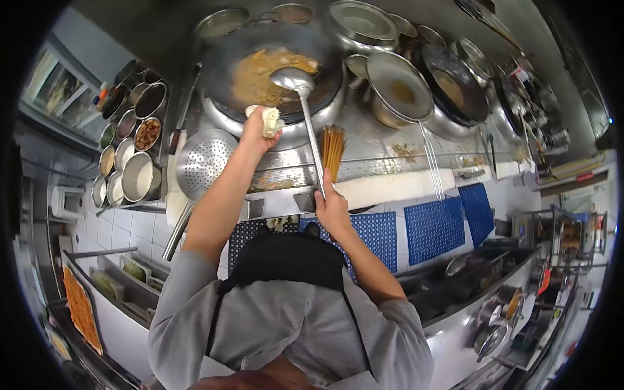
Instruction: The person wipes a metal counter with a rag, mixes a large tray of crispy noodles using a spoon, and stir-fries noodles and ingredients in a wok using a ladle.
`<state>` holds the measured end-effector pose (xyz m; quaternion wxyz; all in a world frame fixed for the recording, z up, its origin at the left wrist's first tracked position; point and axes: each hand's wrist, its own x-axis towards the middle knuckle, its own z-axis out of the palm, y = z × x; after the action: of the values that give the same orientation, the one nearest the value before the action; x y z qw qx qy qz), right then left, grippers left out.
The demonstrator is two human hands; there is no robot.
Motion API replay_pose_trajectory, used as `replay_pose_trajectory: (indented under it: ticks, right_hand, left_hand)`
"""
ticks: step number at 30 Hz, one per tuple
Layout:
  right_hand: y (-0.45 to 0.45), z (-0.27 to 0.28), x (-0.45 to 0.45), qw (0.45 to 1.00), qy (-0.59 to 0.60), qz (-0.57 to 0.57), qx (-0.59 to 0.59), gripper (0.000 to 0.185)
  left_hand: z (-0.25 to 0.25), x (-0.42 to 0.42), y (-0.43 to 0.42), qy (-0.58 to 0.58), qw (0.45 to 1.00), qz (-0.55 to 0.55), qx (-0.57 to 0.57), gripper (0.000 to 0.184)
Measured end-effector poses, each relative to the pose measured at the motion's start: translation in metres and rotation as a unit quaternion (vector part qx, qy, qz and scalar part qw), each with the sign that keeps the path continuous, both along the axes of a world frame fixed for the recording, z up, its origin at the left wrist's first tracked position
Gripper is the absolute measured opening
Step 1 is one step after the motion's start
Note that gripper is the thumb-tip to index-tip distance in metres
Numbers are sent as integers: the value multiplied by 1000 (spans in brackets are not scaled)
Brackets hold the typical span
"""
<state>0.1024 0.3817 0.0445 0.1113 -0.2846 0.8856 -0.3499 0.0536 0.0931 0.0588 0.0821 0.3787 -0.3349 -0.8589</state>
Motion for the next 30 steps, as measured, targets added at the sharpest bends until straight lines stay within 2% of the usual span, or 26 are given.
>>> replay_pose_trajectory:
  ticks: [5, 14, 17, 19, 22, 24, 25, 27, 29, 30]
  right_hand:
    - [-2, -10, 2, 998, 16, -1, -55, 68]
    - [0, -9, 0, 999, 31, -8, -28, 66]
    - [8, 8, -5, 987, -109, -1, -121, 66]
    - [10, 38, -7, 971, -193, -10, -143, 66]
    - [6, 121, -17, 933, -340, -15, -120, 64]
    - [1, 171, -38, 896, -431, -6, -107, 62]
    - [2, 189, -48, 889, -449, 9, -89, 60]
    - [0, 217, -71, 875, -479, 41, -54, 57]
    - [-3, 230, -84, 901, -429, 64, 1, 56]
    - [-6, 235, -90, 907, -411, 83, 44, 56]
  left_hand:
    - [10, 5, 3, -15, 999, -28, -29, 36]
    - [14, 8, 5, -20, 999, -35, -29, 38]
    - [12, 9, 3, 1, 1000, -17, 2, 36]
    - [17, 8, 4, 24, 999, 9, 43, 34]
    - [-4, -18, -4, 37, 996, 52, 67, 32]
    - [1, -9, 14, 21, 991, 114, 72, 28]
    - [15, -9, 17, 20, 987, 146, 69, 27]
    - [43, 2, 28, 54, 986, 139, 73, 24]
    - [42, 15, 37, 87, 986, 120, 79, 24]
    - [41, 11, 37, 72, 981, 160, 82, 26]
